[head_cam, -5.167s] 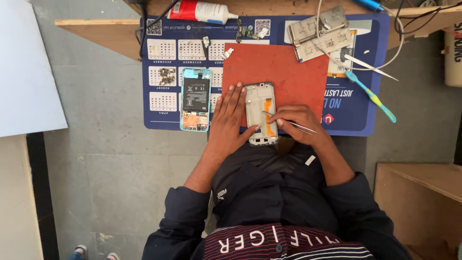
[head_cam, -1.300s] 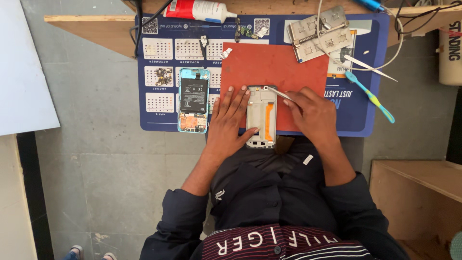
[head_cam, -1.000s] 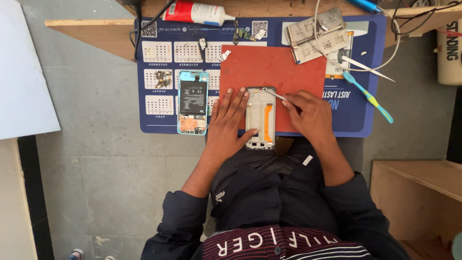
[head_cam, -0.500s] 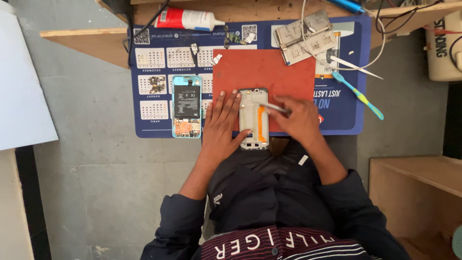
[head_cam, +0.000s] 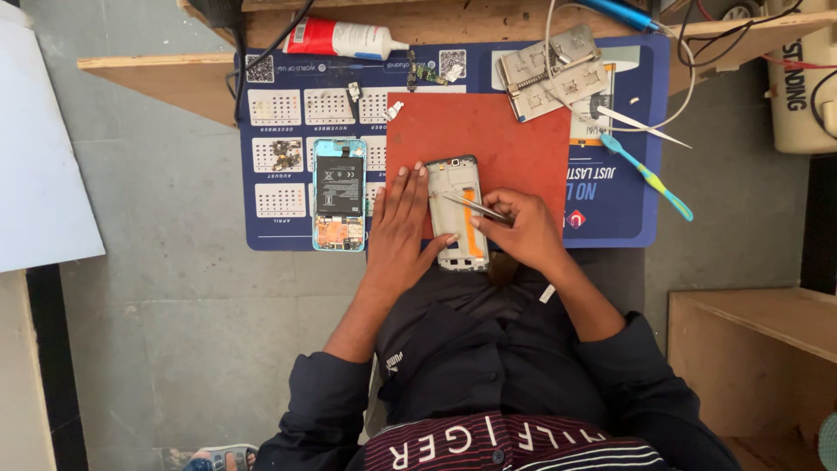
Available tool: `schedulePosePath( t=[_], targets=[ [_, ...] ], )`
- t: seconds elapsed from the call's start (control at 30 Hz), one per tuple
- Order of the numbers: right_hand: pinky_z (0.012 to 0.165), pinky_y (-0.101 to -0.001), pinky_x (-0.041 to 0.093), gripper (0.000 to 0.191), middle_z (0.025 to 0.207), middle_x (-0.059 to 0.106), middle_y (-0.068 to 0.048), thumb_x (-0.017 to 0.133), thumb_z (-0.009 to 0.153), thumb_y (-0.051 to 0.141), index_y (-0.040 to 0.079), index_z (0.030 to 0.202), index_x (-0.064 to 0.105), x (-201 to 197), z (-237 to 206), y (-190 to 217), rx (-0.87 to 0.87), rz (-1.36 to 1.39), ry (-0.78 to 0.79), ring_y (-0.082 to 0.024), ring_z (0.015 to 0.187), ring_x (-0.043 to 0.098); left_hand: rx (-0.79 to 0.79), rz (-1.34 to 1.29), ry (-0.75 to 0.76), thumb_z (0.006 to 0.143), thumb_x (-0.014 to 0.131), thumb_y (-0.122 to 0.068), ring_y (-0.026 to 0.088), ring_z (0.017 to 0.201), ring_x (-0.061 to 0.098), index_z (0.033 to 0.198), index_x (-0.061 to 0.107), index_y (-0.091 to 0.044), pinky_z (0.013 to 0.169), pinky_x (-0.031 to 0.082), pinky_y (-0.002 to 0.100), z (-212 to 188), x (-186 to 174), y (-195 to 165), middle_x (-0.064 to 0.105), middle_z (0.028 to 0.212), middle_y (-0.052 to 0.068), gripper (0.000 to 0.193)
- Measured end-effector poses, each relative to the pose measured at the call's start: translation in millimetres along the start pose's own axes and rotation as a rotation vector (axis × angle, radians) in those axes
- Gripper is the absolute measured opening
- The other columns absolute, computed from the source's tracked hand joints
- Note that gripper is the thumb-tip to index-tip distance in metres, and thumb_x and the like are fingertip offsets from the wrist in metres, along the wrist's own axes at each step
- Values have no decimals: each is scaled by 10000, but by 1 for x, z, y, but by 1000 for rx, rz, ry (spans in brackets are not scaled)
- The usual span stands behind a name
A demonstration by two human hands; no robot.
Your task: The person cleans the back of a disassembled smartphone with a toothbrush and liquid, then uses a metal tool to pry and separate the screen from the frame. The person handles the phone and tools throughout the clip.
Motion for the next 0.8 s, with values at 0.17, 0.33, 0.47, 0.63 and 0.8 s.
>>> schedulePosePath(
  t=[0.17, 0.33, 0.47, 0.63, 0.8],
  targets=[
    [700, -206, 544, 167, 914, 728, 18, 703, 954, 99, -13, 1076, 677, -9, 3, 0, -77, 285, -38, -9, 819, 670, 13, -23, -13, 869, 626, -676, 329, 1593, 186, 1607, 204, 54, 1275, 139, 527, 0, -3, -2, 259, 1696, 167, 1121],
    [682, -255, 550, 220, 962, 747, -90, 698, 981, 20, 15, 1199, 718, -42, -3, 33, -285, -164, -308, -110, 808, 709, 31, 13, -19, 858, 613, -709, 344, 1584, 198, 1606, 167, 58, 1264, 161, 539, 0, -7, -6, 251, 1692, 183, 1161],
    [655, -344, 544, 341, 937, 748, -96, 718, 907, -12, 98, 1225, 772, -46, -6, 64, -360, -602, -250, -236, 757, 717, 11, -193, -95, 896, 691, -545, 375, 1512, 351, 1610, 138, 53, 1237, 247, 542, 0, -12, -2, 372, 1628, 205, 1083],
    [750, -299, 587, 384, 1260, 734, -109, 657, 893, -17, 81, 1260, 711, -36, 5, 70, -550, -468, -180, -225, 965, 741, -105, -445, -225, 1046, 615, -258, 317, 1415, 565, 1660, 202, 2, 1222, 416, 452, 3, -19, 12, 623, 1506, 112, 784],
    [751, -260, 565, 266, 1157, 744, -124, 654, 1017, 19, -6, 1278, 695, -40, 22, 31, -383, -58, -169, -131, 803, 678, -50, -304, -162, 959, 681, -288, 359, 1359, 527, 1592, 287, 16, 1155, 373, 462, 3, -22, 8, 594, 1524, 137, 805]
  ],
)
Point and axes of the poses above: each hand's wrist, its own z-axis towards the middle knuckle, its own x-axis out of the palm, y = z × x, the point moved 3 cm from there along z, towards the middle knuckle
